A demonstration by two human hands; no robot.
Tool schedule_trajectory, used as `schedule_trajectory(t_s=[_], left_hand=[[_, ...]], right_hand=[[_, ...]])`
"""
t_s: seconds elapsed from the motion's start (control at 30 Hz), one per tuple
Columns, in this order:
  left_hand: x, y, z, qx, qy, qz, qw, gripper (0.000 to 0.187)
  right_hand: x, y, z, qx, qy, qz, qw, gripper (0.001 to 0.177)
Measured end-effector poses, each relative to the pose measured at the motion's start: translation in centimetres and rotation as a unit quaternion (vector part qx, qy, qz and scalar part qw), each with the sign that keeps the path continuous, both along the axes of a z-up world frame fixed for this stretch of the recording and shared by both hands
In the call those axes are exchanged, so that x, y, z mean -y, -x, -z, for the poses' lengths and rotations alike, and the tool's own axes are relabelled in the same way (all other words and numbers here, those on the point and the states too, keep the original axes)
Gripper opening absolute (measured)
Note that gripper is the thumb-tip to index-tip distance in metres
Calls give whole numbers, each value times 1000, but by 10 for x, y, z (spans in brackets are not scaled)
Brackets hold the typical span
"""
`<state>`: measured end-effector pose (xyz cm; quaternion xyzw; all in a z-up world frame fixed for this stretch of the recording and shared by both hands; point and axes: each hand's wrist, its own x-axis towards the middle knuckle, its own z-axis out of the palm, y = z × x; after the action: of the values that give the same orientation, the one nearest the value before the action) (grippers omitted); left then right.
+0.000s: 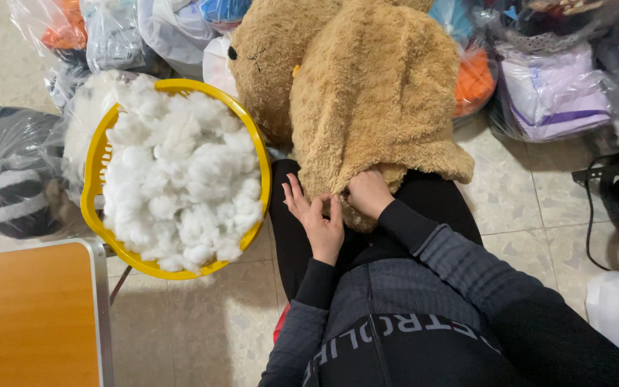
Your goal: The person repeatedly takes handfuls of white synthetic stuffing from a yellow basket and pushes them into the opening of a large brown teddy bear held on their lap. The person continues to add stuffing and adjust the bear's shape throughout the clip.
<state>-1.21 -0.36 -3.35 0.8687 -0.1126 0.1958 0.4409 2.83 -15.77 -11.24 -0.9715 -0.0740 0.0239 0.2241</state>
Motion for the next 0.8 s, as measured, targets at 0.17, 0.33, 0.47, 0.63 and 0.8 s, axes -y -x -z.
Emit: schedule_trajectory(t_s=[0.17,0.33,0.47,0.63,0.8], left_hand=[[-2,-6,2,7,-39,-33,999,11],[-4,-15,7,3,-64,-58,996,10],[-3,-25,15,-8,-76,-70,995,10],[-1,-31,23,-24,-98,-78,992,13],[-5,-33,24,-12,-128,-75,989,12]], right_hand=[[11,21,-31,116,-28,-20,993,11],[46,52,-76,179,-77,-19,981,29],[62,71,-92,175,-95,-12,980,39],[69,80,-99,152,-110,-25,982,40],[81,84,-111,153,-135,-84,975,42]])
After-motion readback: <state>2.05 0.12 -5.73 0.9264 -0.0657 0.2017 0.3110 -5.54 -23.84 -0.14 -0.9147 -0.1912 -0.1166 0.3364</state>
